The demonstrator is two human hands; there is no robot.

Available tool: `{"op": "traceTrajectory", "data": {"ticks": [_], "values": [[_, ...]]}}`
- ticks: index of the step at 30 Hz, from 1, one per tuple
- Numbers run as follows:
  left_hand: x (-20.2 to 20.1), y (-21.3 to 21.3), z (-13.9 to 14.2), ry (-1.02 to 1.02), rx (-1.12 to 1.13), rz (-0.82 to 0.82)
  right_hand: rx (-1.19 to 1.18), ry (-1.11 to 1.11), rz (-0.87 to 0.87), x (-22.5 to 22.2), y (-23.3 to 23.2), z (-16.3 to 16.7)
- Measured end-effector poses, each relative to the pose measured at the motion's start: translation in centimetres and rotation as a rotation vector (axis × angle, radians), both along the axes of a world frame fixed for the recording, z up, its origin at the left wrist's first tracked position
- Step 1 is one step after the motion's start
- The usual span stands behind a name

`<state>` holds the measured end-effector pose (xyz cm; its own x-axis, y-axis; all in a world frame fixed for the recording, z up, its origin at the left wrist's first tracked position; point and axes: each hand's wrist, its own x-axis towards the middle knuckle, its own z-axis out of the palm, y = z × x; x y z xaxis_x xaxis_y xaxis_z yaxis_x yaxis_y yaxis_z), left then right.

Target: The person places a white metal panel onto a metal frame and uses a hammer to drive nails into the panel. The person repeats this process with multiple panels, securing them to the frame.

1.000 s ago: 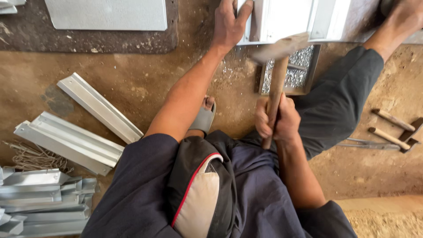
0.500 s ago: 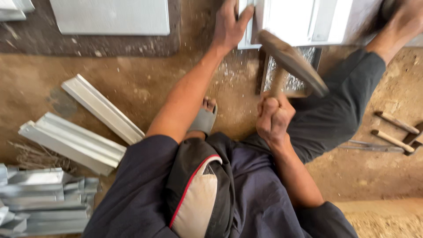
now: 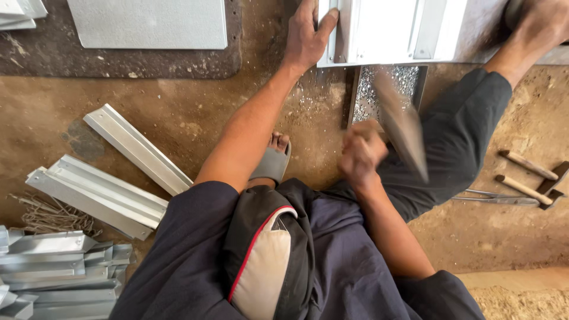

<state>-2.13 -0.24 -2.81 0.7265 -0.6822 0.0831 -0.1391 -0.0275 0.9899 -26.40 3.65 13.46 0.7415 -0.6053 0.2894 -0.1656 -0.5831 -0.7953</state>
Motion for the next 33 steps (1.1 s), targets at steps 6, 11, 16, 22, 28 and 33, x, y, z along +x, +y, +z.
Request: {"op": "traceTrajectory", "data": {"ticks": [6, 11, 16, 22, 28, 33], "values": [[0.0, -0.1, 0.7, -0.05, -0.042, 0.022, 0.282, 0.103, -0.098, -1.3, 0.5, 3.0], [0.0, 0.2, 0.9, -0.038, 0.012, 0.021, 0.457, -0.273, -0.011, -1.8, 1.2, 2.0], [0.3, 0.0, 1.8, -0.069, -0.094, 0.093, 0.654, 0.438, -0.131, -2.7, -0.8, -1.7], [-0.6, 0.5, 1.5, 0.078, 0.015, 0.025, 1.297, 0.718, -0.119, -7.4, 0.7, -3.7], [-0.8, 1.0, 0.0, -0.184, -0.038, 0.042, 0.182, 0.666, -0.22, -7.9, -4.5, -9.4], [-1.0, 0.8, 0.5, -0.691, 0.093, 0.141, -0.148, 0.527, -0.108, -6.4, -7.3, -12.6]]}}
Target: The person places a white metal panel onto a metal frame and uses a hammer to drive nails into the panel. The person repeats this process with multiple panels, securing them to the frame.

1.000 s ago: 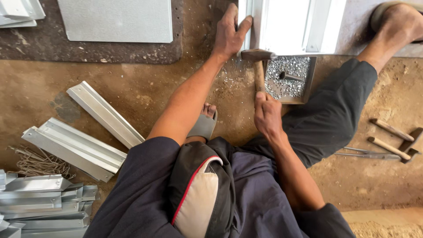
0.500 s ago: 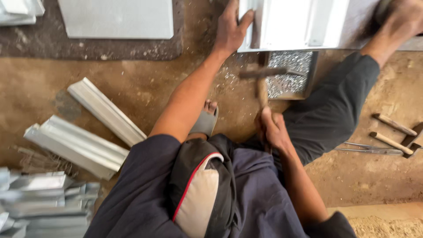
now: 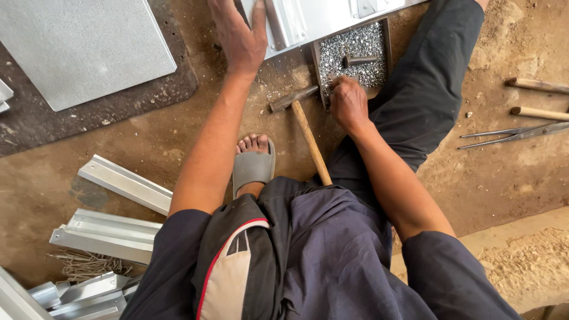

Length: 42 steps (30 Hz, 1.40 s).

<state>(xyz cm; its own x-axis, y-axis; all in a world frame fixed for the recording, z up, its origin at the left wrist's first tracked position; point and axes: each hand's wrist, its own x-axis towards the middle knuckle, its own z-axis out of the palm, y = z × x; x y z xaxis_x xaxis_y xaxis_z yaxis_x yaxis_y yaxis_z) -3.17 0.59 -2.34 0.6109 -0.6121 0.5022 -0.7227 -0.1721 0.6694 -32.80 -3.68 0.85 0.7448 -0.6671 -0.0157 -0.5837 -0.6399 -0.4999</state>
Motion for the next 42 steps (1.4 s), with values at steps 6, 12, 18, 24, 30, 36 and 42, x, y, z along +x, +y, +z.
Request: {"op": "traceTrajectory", "data": {"ticks": [6, 12, 18, 24, 30, 36, 42], "values": [[0.7, 0.4, 2.2, -0.261, 0.325, -0.434, 0.074, -0.146, -0.246, 0.7, -0.9, -0.2], [-0.2, 0.8, 5.5, -0.164, 0.234, -0.54, 0.204, -0.137, -0.342, 0.1, -1.7, 1.5], [-1.9, 0.3, 6.3, -0.415, 0.184, -0.417, 0.409, -0.301, -0.44, 0.7, -1.1, 1.4], [-3.7, 2.7, 6.0, -0.344, 0.176, -0.36, 0.923, -0.623, -0.456, 2.2, 0.4, 3.0], [-4.0, 2.4, 7.5, -0.348, 0.207, -0.321, 1.025, -0.512, -0.444, 5.2, 1.6, 4.0], [-2.3, 1.4, 15.9, -0.141, 0.168, -0.413, 0.312, -0.167, -0.299, 10.4, -0.2, 4.6], [2.3, -2.1, 26.0, 0.44, 0.553, -0.489, -0.014, -0.575, -0.357, 18.8, -7.1, 1.3]]}}
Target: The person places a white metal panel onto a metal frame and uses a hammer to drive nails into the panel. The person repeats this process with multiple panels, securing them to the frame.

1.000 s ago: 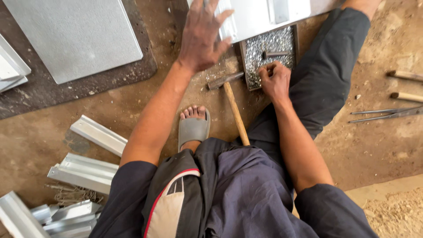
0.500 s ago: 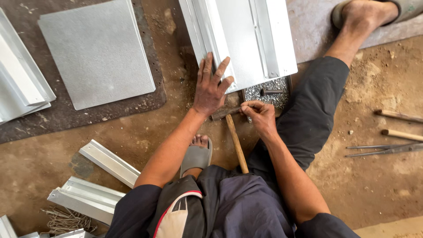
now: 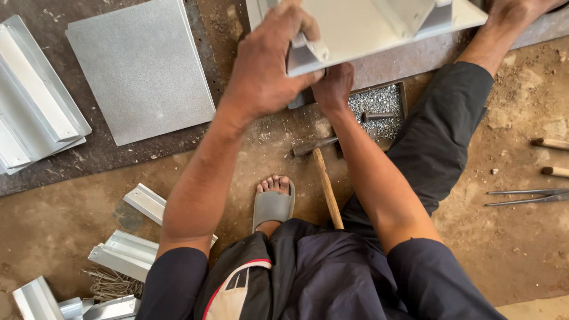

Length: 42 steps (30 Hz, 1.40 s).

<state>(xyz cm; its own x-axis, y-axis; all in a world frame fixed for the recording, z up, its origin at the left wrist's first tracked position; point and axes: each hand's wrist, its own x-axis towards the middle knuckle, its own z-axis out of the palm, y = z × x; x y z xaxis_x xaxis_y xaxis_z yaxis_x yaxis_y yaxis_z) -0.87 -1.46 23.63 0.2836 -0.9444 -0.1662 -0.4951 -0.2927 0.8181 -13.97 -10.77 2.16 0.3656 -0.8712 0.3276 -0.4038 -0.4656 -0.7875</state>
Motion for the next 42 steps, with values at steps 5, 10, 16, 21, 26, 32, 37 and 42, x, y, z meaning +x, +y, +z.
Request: {"op": "traceTrajectory", "data": {"ticks": [5, 10, 16, 21, 26, 32, 37, 42], "values": [[-1.3, 1.3, -2.4, -0.219, -0.247, -0.016, 0.164, -0.05, 0.099, -5.6, 1.4, -0.1], [-6.3, 4.5, -12.9, -0.515, -0.537, 0.066, 0.523, 0.548, 0.387, -15.9, 11.3, 2.3], [-7.2, 5.7, -18.2, -0.496, -0.516, 0.088, 0.741, 0.78, 0.605, -18.8, 15.3, 4.9], [-7.5, 5.8, -17.8, -0.491, -0.504, 0.091, 1.218, 0.667, 0.696, -24.4, 9.8, 15.9], [-7.8, 6.3, -17.5, -0.478, -0.492, 0.09, 1.357, -0.032, 0.703, -22.8, 8.8, 22.6], [-7.8, 6.1, -16.8, -0.535, -0.508, 0.085, 0.382, 0.27, 0.252, -14.6, 7.8, 17.1], [-7.8, 6.4, -16.4, -0.524, -0.536, 0.078, 0.114, 0.372, 0.337, -10.9, 5.6, 13.4], [-7.4, 6.8, -17.1, -0.597, -0.505, 0.023, 0.288, 0.508, 0.36, -9.4, 4.3, 13.1]]}}
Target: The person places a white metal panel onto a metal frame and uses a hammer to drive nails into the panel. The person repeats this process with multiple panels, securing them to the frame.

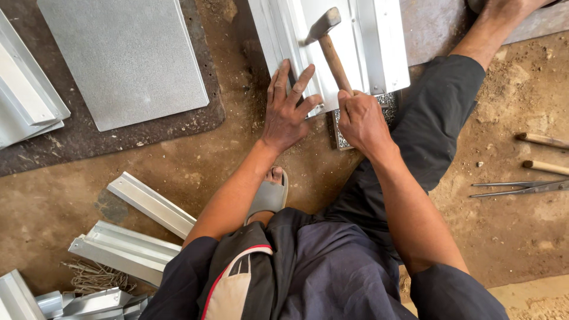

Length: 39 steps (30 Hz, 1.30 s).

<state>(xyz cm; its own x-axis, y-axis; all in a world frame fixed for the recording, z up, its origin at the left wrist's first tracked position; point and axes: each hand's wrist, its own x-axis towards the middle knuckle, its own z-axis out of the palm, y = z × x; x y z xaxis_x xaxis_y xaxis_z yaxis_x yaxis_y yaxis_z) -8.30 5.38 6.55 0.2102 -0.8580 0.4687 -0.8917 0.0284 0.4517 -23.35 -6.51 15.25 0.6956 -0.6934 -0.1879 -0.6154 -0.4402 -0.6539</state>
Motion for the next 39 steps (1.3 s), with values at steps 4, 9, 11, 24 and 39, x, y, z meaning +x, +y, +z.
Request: {"op": "traceTrajectory", "data": {"ticks": [4, 9, 11, 24, 39], "values": [[2.0, -1.2, -1.3, 0.223, -0.133, 0.018, -0.034, -0.029, 0.017, -0.5, 0.0, -0.4], [8.8, -7.3, -2.2, 0.605, -0.132, 0.39, -0.027, 0.012, 0.033, -0.4, 0.2, -1.0], [10.4, -8.6, -1.8, 0.948, 0.021, 0.271, -0.076, -0.028, 0.044, -0.1, 0.2, -0.8], [10.1, -8.4, -1.1, 1.236, 0.026, 0.305, -0.165, -0.105, 0.015, -0.9, 2.4, 0.8], [10.1, -8.8, -2.6, 1.088, 0.05, 0.354, 0.968, -0.602, -0.076, -1.5, 1.6, 2.4]]}}
